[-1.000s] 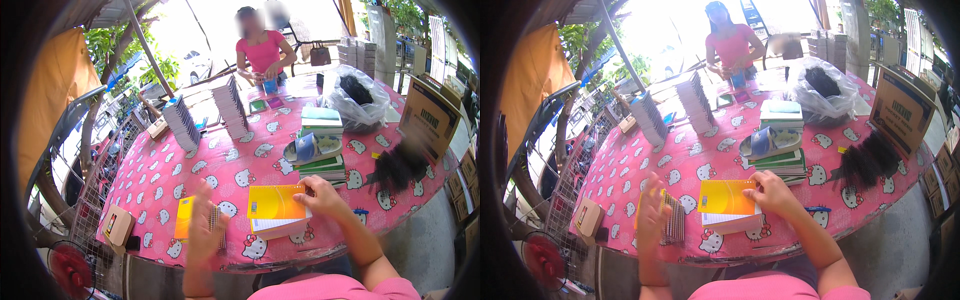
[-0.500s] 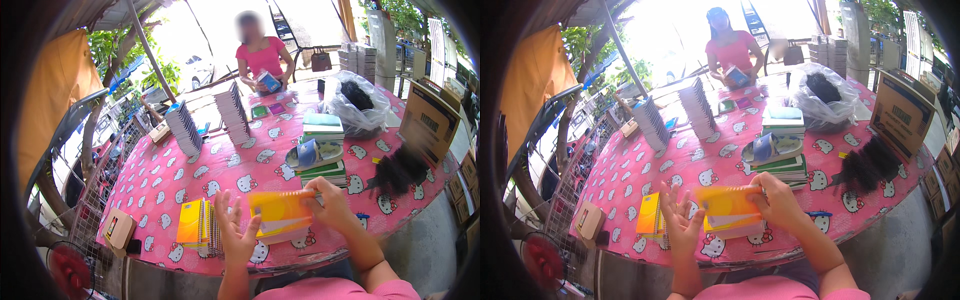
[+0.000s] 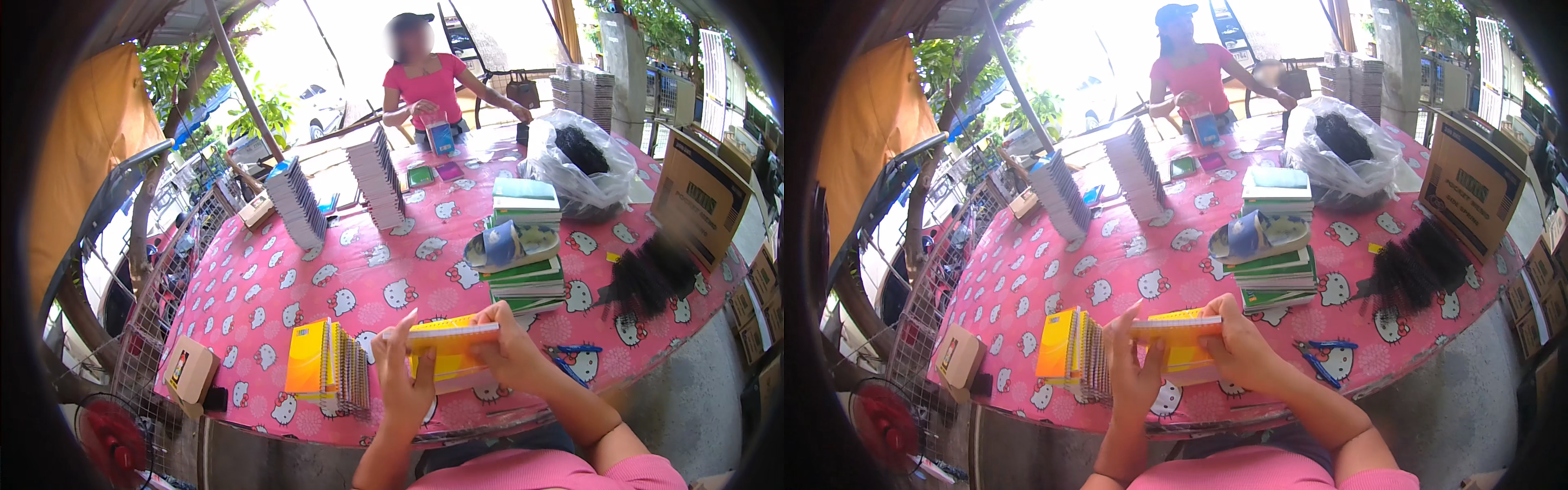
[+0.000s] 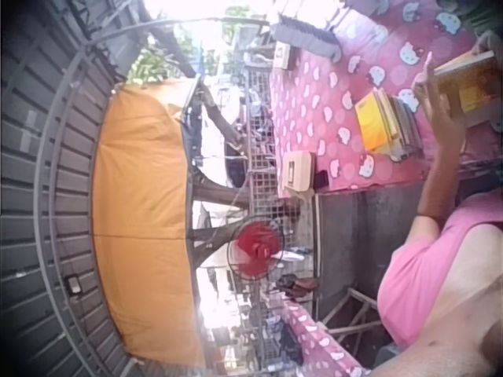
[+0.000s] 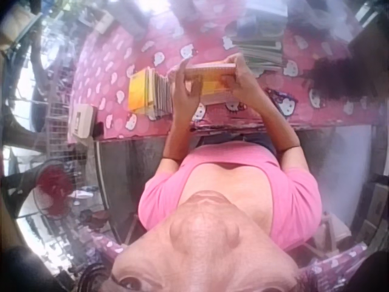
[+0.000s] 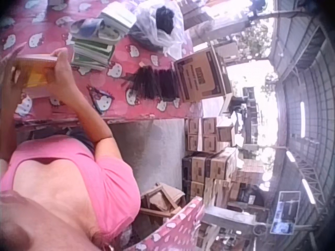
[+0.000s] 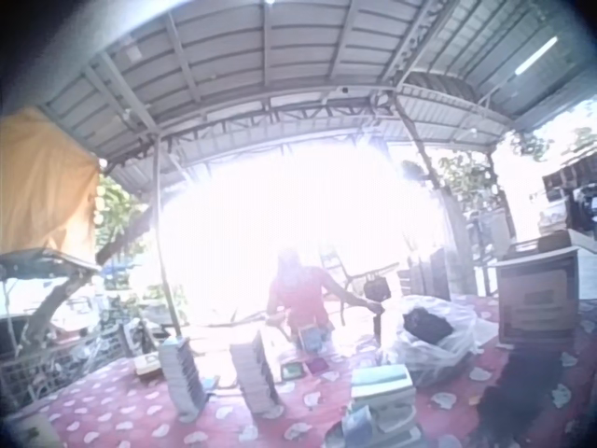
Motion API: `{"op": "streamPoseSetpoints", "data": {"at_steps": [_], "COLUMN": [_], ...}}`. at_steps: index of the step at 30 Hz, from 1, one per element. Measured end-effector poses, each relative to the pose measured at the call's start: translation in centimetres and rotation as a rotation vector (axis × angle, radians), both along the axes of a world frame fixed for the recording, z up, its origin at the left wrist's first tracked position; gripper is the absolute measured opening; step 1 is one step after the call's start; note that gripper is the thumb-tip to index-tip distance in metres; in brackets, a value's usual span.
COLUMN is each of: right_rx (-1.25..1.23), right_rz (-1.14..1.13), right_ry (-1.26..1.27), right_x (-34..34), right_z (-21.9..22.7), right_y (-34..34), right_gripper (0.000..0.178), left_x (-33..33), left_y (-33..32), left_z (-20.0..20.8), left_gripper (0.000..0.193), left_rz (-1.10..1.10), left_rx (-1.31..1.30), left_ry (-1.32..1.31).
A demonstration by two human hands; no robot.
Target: The person trims the excess spiral binding on small yellow notebooks using pliers and then stacks the notebooks on a table.
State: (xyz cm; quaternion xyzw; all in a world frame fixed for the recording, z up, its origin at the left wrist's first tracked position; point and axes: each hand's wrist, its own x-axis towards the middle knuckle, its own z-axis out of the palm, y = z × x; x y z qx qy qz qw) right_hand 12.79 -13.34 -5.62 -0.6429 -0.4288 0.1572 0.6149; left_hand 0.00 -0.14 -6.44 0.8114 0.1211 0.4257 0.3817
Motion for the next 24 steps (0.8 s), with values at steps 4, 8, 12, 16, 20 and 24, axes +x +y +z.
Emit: {"op": "streamPoseSetpoints", "data": {"at_steps": [4,8,12,16,20,24], "right_rx": [-0.014,0.026,-0.247,-0.872,-1.059,-1.059], "right_rz": [-0.034,-0.042,-0.854,-1.107,-0.987,-1.034], "right_ry": [-0.014,-0.384,-0.337,-0.66,-0.675,-0.537], "right_x": [-0.2,2.7,16.3,20.8,23.8,23.5], "right_z": [-1.4,-0.8,-3.9,-12.1,-13.6,-10.7], "right_y": [0.4,-1.7,-10.6,-14.6,-16.1,-15.4], "right_gripper": [0.031,0.028,0.022,0.035,0.022,0.017], "left_x": [0.2,2.2,2.9,2.7,2.8,2.7], "left_y": [-1.3,-0.3,-0.6,-0.4,-0.7,-0.4], "left_z": [3.4,3.3,4.1,3.8,4.1,3.7], "left_gripper": [0.039,0.02,0.014,0.012,0.012,0.012], "left_rz": [0.179,0.01,-0.023,0.016,0.031,0.016], "left_rx": [0.343,0.366,0.302,0.301,0.31,0.29], "left_ry": [0.056,0.067,0.045,0.061,0.071,0.077]}}
